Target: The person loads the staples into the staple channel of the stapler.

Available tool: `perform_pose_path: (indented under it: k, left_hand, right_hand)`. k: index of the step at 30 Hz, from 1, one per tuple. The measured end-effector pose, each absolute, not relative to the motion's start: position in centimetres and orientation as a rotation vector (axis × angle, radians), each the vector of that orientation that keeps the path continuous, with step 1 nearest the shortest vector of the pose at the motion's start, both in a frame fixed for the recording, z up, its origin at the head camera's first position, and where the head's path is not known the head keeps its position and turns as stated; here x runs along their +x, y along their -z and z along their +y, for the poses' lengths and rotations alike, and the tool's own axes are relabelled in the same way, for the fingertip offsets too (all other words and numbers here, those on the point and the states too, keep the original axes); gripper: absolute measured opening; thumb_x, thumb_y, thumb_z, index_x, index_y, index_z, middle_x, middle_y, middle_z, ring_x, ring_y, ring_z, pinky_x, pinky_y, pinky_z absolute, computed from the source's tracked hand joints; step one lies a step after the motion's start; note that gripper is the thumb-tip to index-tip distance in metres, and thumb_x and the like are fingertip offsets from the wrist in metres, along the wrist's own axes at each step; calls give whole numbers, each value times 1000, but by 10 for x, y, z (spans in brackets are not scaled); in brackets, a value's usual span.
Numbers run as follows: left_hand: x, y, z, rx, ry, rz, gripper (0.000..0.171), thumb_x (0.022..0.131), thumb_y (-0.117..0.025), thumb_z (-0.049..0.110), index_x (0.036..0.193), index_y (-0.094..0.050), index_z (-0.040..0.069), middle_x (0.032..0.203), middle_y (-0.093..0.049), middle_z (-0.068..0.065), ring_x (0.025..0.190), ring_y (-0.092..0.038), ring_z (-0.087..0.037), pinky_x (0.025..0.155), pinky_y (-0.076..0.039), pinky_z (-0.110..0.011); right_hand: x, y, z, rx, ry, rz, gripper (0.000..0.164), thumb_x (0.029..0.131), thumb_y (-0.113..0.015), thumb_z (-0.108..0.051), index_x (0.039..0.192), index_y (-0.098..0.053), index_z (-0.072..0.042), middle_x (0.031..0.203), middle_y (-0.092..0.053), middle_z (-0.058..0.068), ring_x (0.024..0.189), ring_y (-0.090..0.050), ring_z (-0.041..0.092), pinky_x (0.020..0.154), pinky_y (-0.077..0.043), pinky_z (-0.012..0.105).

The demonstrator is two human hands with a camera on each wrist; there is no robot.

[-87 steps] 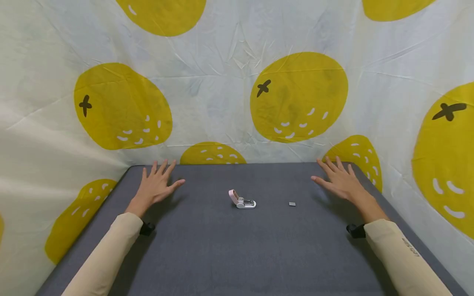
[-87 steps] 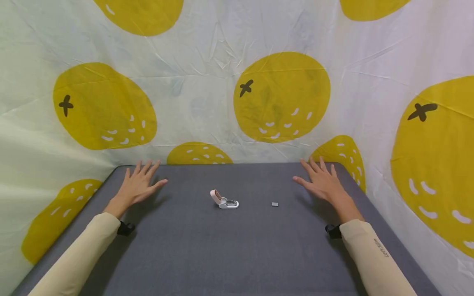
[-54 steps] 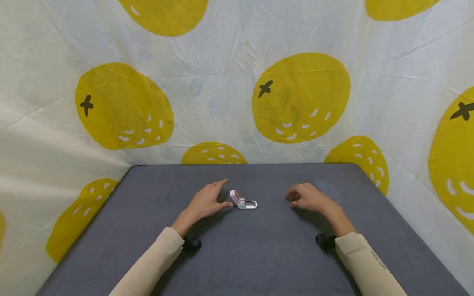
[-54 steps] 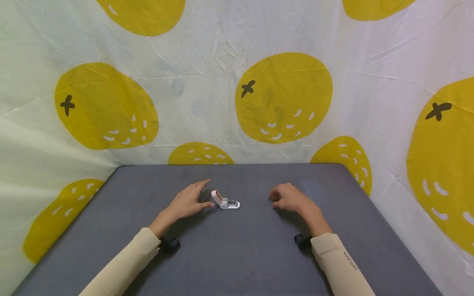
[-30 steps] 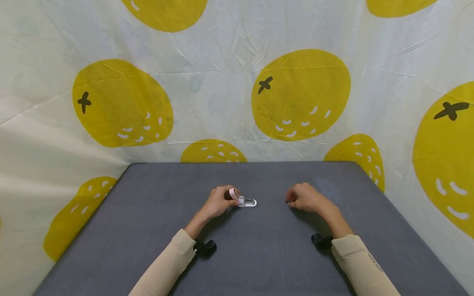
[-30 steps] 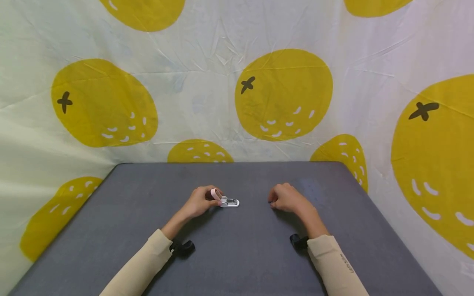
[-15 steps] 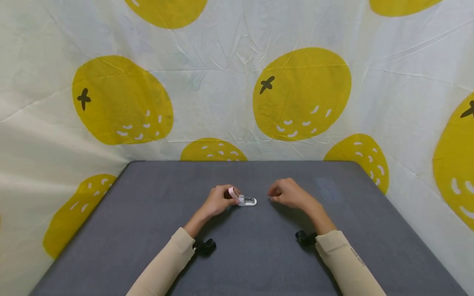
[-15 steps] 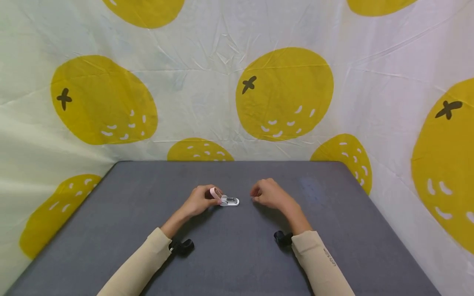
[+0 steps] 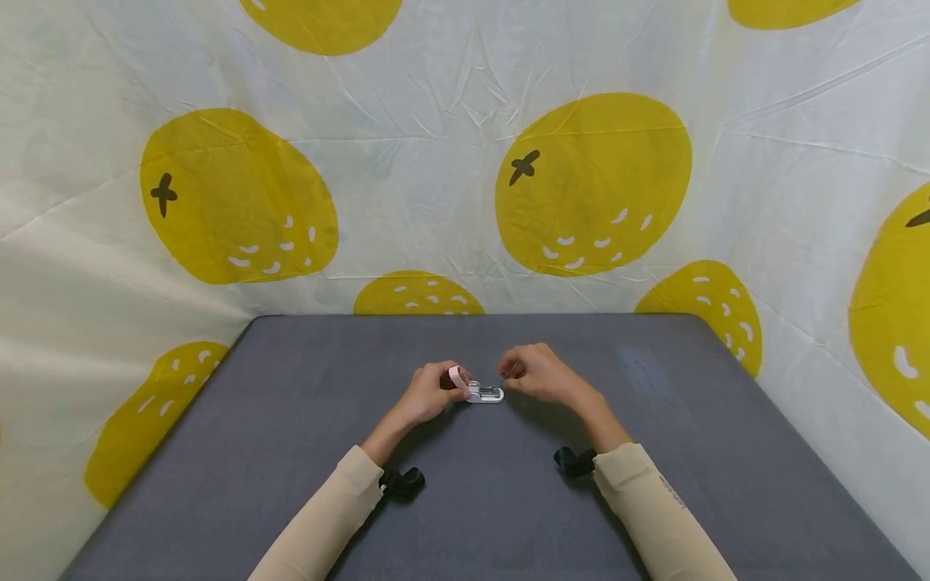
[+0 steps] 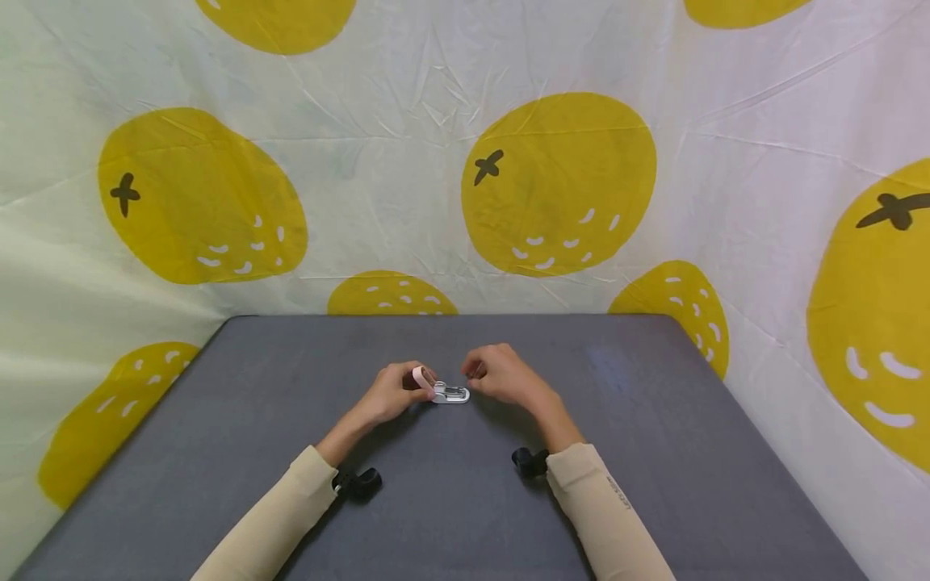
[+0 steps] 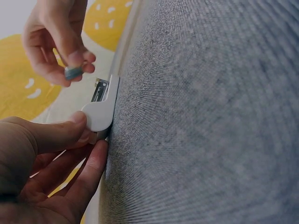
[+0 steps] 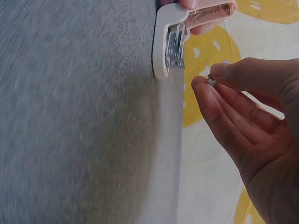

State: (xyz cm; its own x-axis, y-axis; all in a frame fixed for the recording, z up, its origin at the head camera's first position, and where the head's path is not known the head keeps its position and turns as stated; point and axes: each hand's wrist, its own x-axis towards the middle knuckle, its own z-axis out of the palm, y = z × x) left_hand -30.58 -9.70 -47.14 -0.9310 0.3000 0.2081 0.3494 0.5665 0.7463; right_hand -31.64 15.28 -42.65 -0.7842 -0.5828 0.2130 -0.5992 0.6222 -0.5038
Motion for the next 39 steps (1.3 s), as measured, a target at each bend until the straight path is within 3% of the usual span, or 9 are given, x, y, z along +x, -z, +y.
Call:
perform_pose_path:
  k: [8, 16, 39]
  left_hand:
    - [-307, 472, -96, -550, 1322, -2732, 19, 86, -84, 15, 104, -79, 17, 103, -78, 0, 92, -68, -12, 88, -54, -35]
    - [-305, 472, -97, -587, 1344, -2737, 19, 88, -83, 15, 106, -77, 15, 105, -78, -2, 95, -71, -14, 88, -56, -38]
    - [-304, 471, -98, -607, 1368, -2744, 19, 90, -81, 14, 109, -76, 14, 107, -77, -4, 96, -73, -16, 86, -58, -38]
  right_hand:
    - [-318, 428, 144, 955, -1053, -2795, 17, 91, -75, -7, 108, -77, -3, 100, -79, 8, 89, -76, 21, 74, -59, 34]
    - [-318, 445, 131, 903, -1131, -2774, 15, 91, -77, -9, 106, -78, -6, 97, -78, 5, 87, -73, 15, 79, -59, 33]
    - [-318, 455, 125, 908, -1157, -2781, 13, 91, -78, -9, 103, -78, -10, 89, -76, 2, 77, -67, 8, 69, -54, 26]
